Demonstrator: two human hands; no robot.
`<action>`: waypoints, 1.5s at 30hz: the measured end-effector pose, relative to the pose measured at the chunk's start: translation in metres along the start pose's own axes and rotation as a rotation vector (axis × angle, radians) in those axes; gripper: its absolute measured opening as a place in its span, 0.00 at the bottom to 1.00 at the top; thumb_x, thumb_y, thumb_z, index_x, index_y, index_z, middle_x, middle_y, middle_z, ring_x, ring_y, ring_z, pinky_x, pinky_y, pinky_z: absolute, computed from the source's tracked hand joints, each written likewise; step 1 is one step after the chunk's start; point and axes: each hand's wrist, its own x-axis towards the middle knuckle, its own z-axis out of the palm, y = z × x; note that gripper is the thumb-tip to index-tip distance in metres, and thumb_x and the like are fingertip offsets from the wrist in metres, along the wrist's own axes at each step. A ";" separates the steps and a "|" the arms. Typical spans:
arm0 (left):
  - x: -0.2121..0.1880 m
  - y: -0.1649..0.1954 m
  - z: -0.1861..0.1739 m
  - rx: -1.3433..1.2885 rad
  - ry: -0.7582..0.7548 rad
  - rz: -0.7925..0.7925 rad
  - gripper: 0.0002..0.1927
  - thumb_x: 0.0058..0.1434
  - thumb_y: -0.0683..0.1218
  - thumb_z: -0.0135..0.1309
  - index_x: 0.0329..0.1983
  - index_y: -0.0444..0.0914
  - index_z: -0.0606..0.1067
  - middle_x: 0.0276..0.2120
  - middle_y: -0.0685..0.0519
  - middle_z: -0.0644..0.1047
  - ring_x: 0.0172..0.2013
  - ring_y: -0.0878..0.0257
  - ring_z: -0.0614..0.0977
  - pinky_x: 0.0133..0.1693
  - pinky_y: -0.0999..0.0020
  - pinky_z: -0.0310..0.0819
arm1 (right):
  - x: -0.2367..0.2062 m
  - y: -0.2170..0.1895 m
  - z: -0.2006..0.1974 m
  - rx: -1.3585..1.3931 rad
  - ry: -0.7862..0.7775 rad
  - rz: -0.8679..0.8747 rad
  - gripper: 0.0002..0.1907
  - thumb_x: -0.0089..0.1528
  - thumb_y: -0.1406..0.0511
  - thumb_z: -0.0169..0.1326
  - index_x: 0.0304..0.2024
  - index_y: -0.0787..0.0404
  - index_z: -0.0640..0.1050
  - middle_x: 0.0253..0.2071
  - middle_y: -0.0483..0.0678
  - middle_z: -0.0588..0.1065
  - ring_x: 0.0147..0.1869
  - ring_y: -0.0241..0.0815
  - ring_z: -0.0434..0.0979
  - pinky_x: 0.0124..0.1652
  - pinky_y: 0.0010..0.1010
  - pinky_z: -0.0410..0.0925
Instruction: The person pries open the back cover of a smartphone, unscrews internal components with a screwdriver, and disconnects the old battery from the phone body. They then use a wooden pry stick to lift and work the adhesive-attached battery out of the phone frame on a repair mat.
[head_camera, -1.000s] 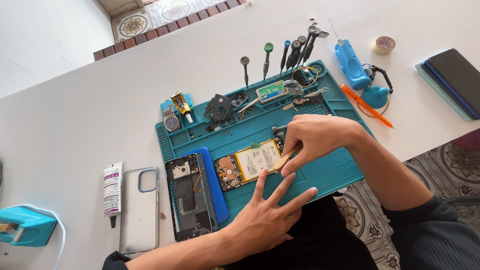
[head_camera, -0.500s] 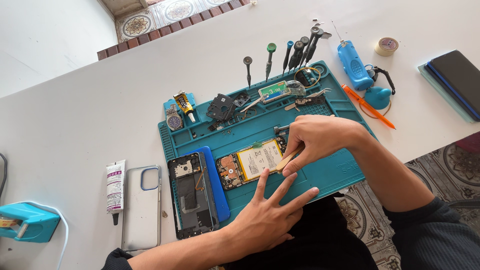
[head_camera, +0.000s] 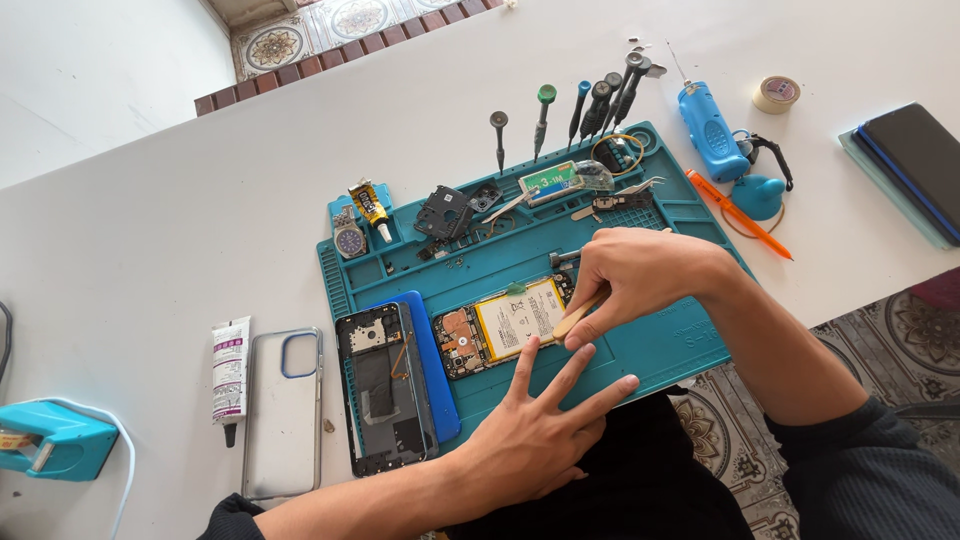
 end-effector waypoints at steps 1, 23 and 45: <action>0.000 0.000 0.000 0.001 0.002 0.000 0.31 0.53 0.64 0.64 0.55 0.44 0.80 0.76 0.54 0.49 0.75 0.41 0.47 0.63 0.15 0.39 | 0.000 0.000 0.001 -0.003 -0.014 0.005 0.23 0.48 0.44 0.66 0.36 0.51 0.89 0.14 0.49 0.77 0.13 0.38 0.66 0.17 0.32 0.58; 0.001 0.000 -0.003 0.014 -0.019 0.002 0.31 0.53 0.64 0.63 0.56 0.44 0.79 0.76 0.54 0.48 0.75 0.40 0.47 0.63 0.15 0.39 | 0.003 0.002 0.003 -0.006 -0.019 0.000 0.22 0.49 0.45 0.66 0.32 0.53 0.89 0.12 0.48 0.76 0.11 0.36 0.63 0.16 0.31 0.55; 0.002 -0.001 0.003 -0.014 -0.033 0.003 0.30 0.55 0.65 0.61 0.56 0.44 0.79 0.76 0.53 0.47 0.75 0.39 0.45 0.62 0.13 0.38 | 0.003 0.003 0.003 0.015 0.003 -0.020 0.22 0.48 0.45 0.66 0.35 0.51 0.89 0.13 0.47 0.77 0.12 0.35 0.65 0.16 0.29 0.57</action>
